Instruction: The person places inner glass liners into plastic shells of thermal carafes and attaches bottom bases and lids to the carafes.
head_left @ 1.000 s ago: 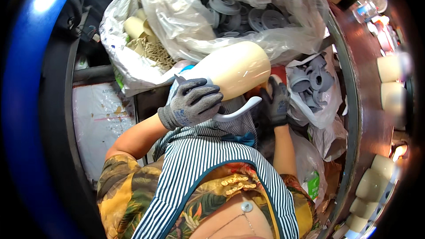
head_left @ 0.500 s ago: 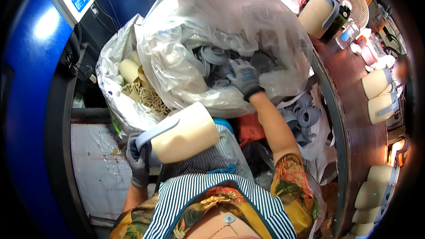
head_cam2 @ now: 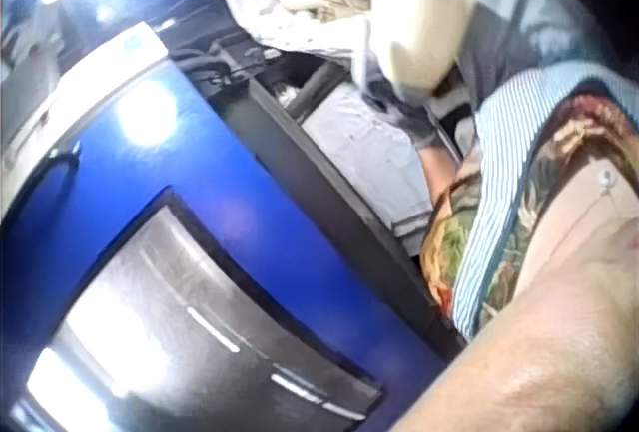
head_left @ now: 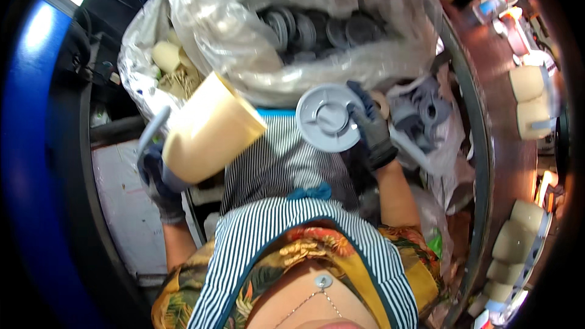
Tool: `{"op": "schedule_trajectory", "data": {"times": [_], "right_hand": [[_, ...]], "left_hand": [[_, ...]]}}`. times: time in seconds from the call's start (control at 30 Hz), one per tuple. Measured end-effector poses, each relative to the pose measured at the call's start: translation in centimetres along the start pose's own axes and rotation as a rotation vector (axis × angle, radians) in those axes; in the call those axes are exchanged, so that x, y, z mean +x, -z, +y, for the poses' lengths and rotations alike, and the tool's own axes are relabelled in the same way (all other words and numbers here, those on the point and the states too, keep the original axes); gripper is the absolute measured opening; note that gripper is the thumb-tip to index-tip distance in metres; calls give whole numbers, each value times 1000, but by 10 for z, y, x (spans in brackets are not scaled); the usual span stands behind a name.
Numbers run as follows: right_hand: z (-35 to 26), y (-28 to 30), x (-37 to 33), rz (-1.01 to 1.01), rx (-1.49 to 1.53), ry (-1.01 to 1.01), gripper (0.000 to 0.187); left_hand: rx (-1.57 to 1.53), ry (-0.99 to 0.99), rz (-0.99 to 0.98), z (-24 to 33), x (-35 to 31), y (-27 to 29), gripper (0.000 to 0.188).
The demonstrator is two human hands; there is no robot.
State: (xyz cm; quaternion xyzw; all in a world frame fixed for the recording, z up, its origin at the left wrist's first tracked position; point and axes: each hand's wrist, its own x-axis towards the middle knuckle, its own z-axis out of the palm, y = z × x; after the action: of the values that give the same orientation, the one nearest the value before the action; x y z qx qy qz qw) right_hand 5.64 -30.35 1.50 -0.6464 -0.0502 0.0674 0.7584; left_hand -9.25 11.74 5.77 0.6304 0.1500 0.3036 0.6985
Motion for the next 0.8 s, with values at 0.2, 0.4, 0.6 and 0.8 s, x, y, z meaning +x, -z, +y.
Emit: {"op": "schedule_trajectory", "data": {"times": [0.2,0.4,0.6,0.8], "right_hand": [[59,-17,-81,493,-1323,372,59],[52,-39,-115,99,-1150,407,55],[51,-46,-108,180,-1426,466,52],[44,-47,-88,330,-920,401,47]], "left_hand": [[-103,91,-213,-20,6,-36,36],[-136,152,-244,-21,-13,-33,30],[-227,247,-277,-20,-21,-24,30],[-198,238,-255,-22,-18,-27,32]]}}
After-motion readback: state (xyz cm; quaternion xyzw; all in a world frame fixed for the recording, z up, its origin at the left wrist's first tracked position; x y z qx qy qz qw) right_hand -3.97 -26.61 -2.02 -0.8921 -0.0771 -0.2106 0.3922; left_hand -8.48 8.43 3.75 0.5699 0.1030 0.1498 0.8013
